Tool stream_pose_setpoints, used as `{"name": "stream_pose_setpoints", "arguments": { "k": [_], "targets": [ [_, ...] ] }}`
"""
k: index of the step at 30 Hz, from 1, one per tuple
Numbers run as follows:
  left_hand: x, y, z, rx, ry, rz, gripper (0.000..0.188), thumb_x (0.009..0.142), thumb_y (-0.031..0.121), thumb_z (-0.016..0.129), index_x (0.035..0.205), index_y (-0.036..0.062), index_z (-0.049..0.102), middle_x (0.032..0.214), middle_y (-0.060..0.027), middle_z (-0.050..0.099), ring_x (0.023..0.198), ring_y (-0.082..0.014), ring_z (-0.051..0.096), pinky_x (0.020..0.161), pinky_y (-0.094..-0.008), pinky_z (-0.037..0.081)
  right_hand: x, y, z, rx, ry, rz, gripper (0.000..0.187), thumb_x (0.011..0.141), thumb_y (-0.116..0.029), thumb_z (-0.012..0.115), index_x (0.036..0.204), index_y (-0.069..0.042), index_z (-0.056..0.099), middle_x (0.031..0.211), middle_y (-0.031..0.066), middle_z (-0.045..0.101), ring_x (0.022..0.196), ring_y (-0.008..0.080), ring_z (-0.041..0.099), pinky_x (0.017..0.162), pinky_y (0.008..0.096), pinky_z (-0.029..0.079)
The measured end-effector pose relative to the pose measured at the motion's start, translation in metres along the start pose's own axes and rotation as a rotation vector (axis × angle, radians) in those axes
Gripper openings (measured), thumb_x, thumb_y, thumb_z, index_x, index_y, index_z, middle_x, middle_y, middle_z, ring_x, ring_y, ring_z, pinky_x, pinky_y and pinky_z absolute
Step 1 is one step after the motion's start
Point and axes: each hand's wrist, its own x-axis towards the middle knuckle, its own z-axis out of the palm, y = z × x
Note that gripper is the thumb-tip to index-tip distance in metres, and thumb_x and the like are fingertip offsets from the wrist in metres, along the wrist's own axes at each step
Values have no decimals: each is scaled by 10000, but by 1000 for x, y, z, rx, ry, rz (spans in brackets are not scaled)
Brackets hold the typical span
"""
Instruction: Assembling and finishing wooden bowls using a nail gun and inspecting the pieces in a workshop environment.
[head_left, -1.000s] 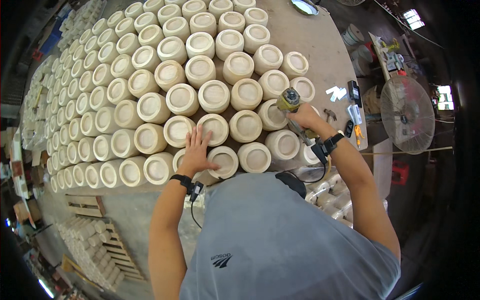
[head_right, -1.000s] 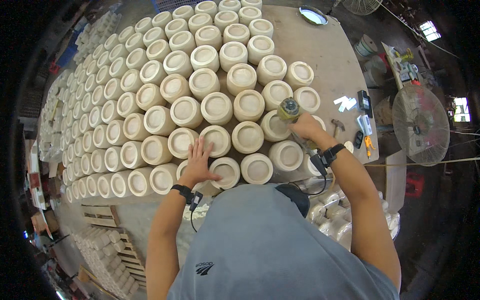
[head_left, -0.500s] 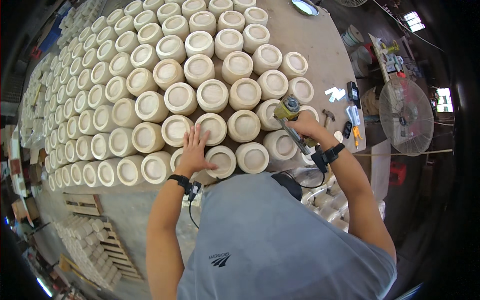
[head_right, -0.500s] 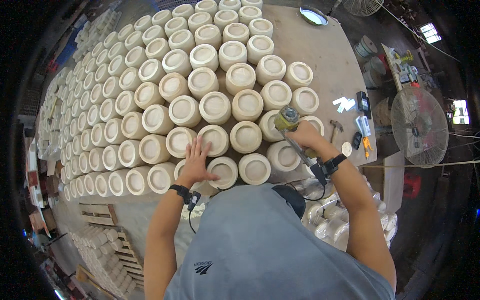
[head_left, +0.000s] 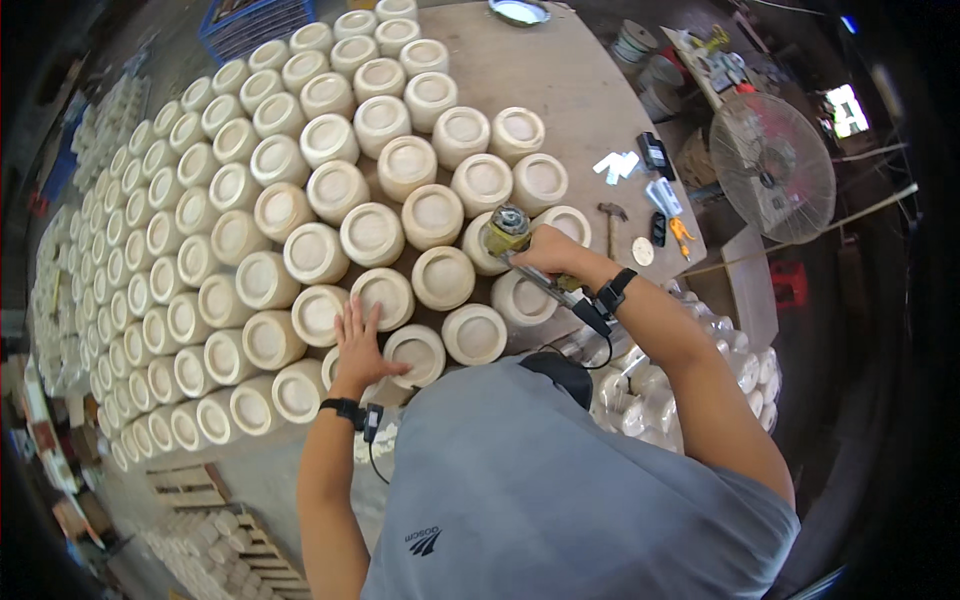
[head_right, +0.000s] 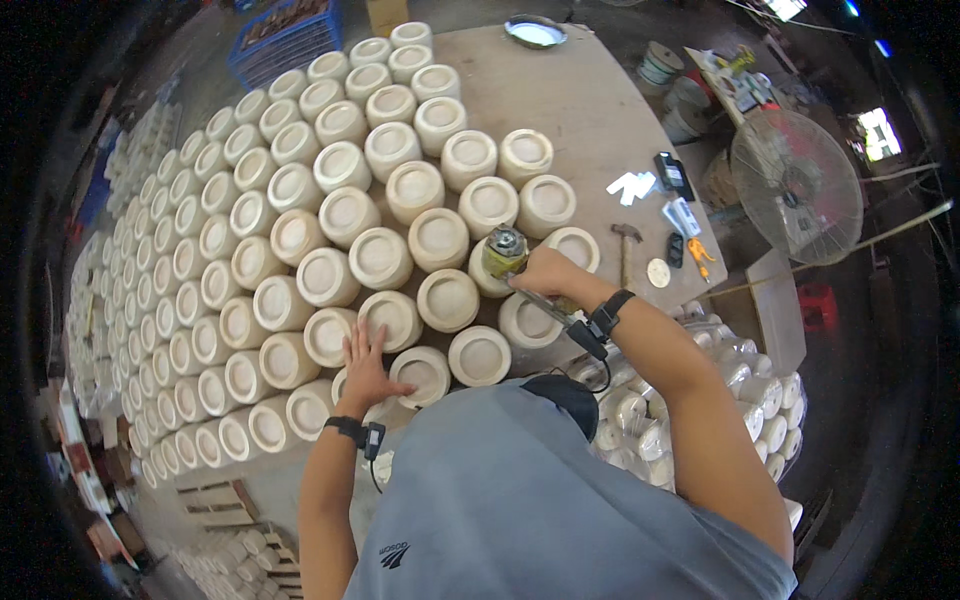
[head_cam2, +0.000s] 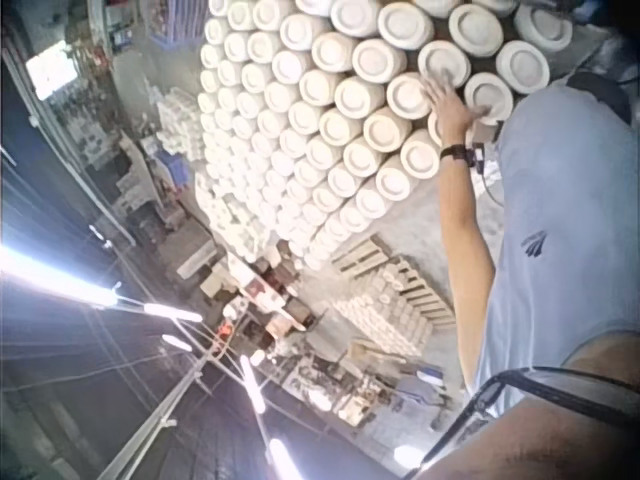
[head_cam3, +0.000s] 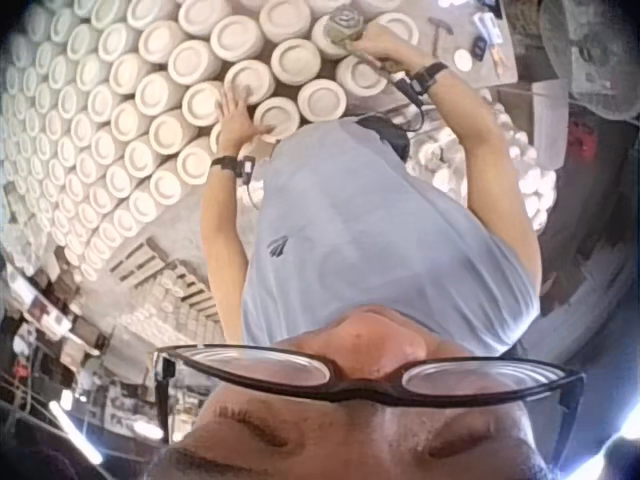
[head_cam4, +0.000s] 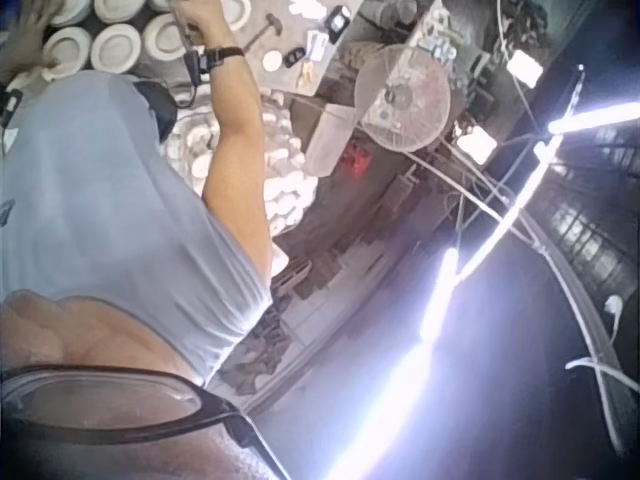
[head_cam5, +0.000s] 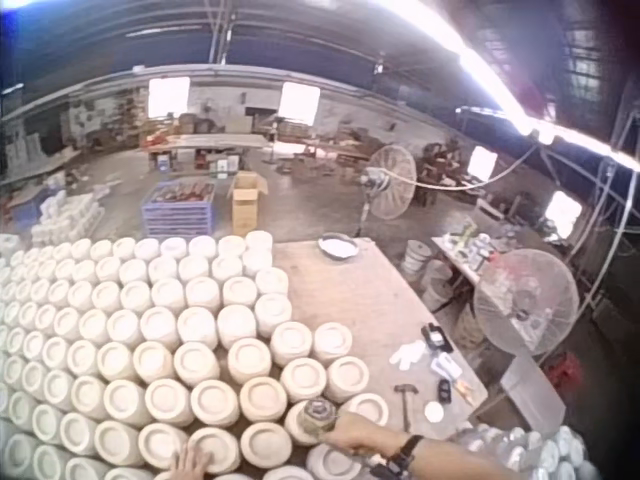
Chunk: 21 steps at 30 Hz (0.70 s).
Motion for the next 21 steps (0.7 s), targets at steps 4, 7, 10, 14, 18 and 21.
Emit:
{"name": "stream_pose_setpoints", "arguments": {
  "k": [4,7,10,14,18,21],
  "targets": [
    [0,0,-3,23,-5,-16,1385,467,557,929,1598,117,261,1682,-242,56,1559,-406,51,1243,-566,30,-16,29,-32,407,41,121,313,803,-248,761,706,35,670,573,95,621,446,172,612,434,318,482],
    [1,-1,-3,48,-2,4,1386,469,560,929,1599,117,259,1680,-248,56,1559,-404,52,1241,-571,32,-19,74,-55,375,162,288,321,794,-248,762,710,48,671,582,107,634,455,188,623,444,331,493],
    [4,0,-4,44,0,5,1385,469,552,932,1597,116,258,1678,-250,62,1558,-407,54,1240,-576,36,-17,96,-64,272,126,323,333,793,-239,754,705,70,664,587,116,640,465,192,632,459,348,503],
    [1,1,-5,51,-7,-7,1377,463,539,936,1591,114,270,1678,-249,66,1556,-414,55,1239,-581,46,-10,110,-53,116,221,288,332,786,-229,756,729,87,672,582,128,638,470,204,640,473,365,509],
    [-1,0,-3,57,-13,-12,1412,453,574,935,1604,154,235,1674,-255,71,1555,-422,54,1236,-587,50,-22,104,-58,192,210,375,430,752,-334,749,808,90,707,662,163,682,556,264,676,558,381,554],
    [1,0,-3,53,-11,2,1405,457,584,933,1602,154,242,1676,-253,63,1555,-424,54,1234,-593,52,-19,120,-57,281,204,378,442,747,-338,758,810,94,694,660,164,678,545,259,673,557,372,556]
  ]
}}
